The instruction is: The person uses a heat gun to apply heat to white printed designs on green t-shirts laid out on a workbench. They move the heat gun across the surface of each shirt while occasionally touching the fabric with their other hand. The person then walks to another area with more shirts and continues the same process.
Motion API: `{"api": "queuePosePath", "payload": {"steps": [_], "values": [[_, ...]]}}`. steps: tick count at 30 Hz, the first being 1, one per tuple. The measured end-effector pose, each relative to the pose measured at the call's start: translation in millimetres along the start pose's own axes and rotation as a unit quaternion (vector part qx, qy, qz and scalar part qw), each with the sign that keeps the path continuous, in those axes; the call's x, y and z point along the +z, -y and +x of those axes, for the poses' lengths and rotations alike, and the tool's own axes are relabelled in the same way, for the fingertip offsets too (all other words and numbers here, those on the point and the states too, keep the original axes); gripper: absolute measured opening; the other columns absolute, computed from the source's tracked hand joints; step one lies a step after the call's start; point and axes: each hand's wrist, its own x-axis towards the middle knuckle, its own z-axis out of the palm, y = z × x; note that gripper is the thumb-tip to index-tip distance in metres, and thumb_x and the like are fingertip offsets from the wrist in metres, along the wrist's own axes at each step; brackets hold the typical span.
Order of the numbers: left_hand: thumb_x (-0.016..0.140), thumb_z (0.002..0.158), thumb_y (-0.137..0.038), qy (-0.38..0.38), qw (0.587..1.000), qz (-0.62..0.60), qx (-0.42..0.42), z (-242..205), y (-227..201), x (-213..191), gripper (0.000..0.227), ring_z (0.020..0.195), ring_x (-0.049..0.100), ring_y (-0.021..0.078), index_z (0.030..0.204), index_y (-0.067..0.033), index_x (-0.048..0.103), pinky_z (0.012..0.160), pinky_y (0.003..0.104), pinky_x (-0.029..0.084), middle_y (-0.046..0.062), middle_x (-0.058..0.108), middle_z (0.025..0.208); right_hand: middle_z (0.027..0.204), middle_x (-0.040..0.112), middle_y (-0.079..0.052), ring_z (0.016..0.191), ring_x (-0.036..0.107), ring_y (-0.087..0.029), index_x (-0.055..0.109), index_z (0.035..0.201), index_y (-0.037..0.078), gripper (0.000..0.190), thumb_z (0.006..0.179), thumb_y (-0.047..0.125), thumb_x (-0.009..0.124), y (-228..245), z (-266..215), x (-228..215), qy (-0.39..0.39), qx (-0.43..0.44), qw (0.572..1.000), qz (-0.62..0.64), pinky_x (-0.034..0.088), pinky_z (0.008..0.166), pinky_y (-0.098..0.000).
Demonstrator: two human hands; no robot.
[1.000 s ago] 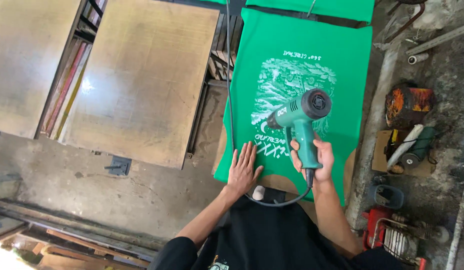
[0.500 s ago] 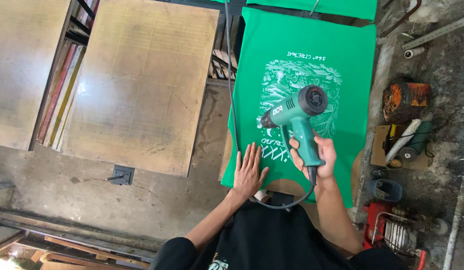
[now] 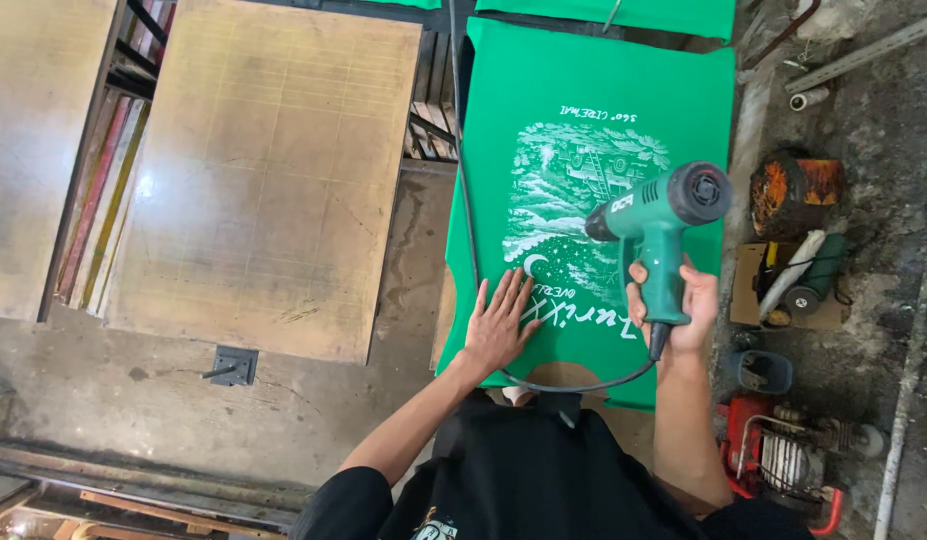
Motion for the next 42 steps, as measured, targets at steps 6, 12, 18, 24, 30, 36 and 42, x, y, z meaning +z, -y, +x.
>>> {"api": "queuePosePath", "payload": {"steps": [6,12,18,24,30,36,42], "values": [[0.034,0.104,-0.058,0.004,1.0,0.002,0.007,9.2,-0.4,6.0,0.072,0.159,0.014,0.0211,0.162,-0.0156,0.025,0.129,0.052,0.001,0.008,0.019,0.172,0.088,0.049,-0.014,0.046,0.051,-0.024,0.051,0.108,0.022,0.024,0.094,0.041,0.051,3.1,10.9,3.9,0.007,0.002,1.0,-0.007,0.047,0.037,-0.0316],[0.037,0.104,-0.058,-0.022,1.0,0.005,0.003,9.1,0.0,9.5,0.073,0.159,0.017,0.0216,0.162,-0.0145,0.027,0.129,0.052,0.003,0.008,0.022,0.171,0.088,0.047,-0.014,0.045,0.051,-0.024,0.054,0.112,0.018,0.033,0.092,0.043,0.05,-9.1,31.5,23.0,0.058,0.062,0.995,0.054,0.049,0.036,-0.033],[0.037,0.104,-0.056,-0.014,1.0,0.011,0.006,13.9,-0.8,5.3,0.073,0.159,0.015,0.0208,0.163,-0.0131,0.026,0.129,0.053,0.002,0.008,0.02,0.172,0.088,0.046,-0.015,0.046,0.051,-0.025,0.054,0.116,0.016,0.036,0.091,0.042,0.051,-0.1,41.0,34.7,0.07,0.038,0.996,0.051,0.049,0.035,-0.0339],[0.033,0.105,-0.057,-0.003,0.999,0.021,0.026,26.4,1.7,6.5,0.072,0.16,0.012,0.0212,0.163,-0.0156,0.025,0.129,0.054,0.002,0.008,0.019,0.172,0.087,0.048,-0.015,0.046,0.052,-0.024,0.05,0.109,0.018,0.028,0.093,0.042,0.053,15.2,18.8,19.8,0.021,-0.013,0.999,-0.021,0.048,0.035,-0.0315],[0.034,0.104,-0.058,0.024,0.998,0.036,0.039,32.9,4.3,-0.6,0.071,0.159,0.015,0.0197,0.162,-0.0194,0.027,0.129,0.052,0.004,0.007,0.021,0.171,0.086,0.048,-0.015,0.044,0.051,-0.024,0.054,0.109,0.019,0.029,0.091,0.041,0.053,28.0,-10.9,4.6,-0.022,-0.014,1.0,-0.01,0.046,0.034,-0.0313],[0.036,0.103,-0.061,0.028,0.998,0.043,0.036,36.4,-0.3,0.3,0.073,0.158,0.018,0.021,0.162,-0.02,0.026,0.128,0.053,0.005,0.007,0.021,0.171,0.091,0.05,-0.013,0.043,0.051,-0.023,0.055,0.112,0.012,0.041,0.089,0.045,0.051,30.6,-32.3,-21.9,-0.054,0.01,0.998,0.009,0.043,0.035,-0.032],[0.032,0.104,-0.062,0.096,0.995,0.028,0.014,39.6,-5.7,-3.7,0.073,0.16,0.01,0.0246,0.163,-0.0204,0.021,0.127,0.055,0.004,0.011,0.013,0.172,0.09,0.05,-0.013,0.045,0.052,-0.024,0.052,0.107,0.012,0.038,0.09,0.045,0.052,43.6,-23.6,-25.9,-0.075,-0.024,0.997,-0.021,0.045,0.037,-0.0329]]}}
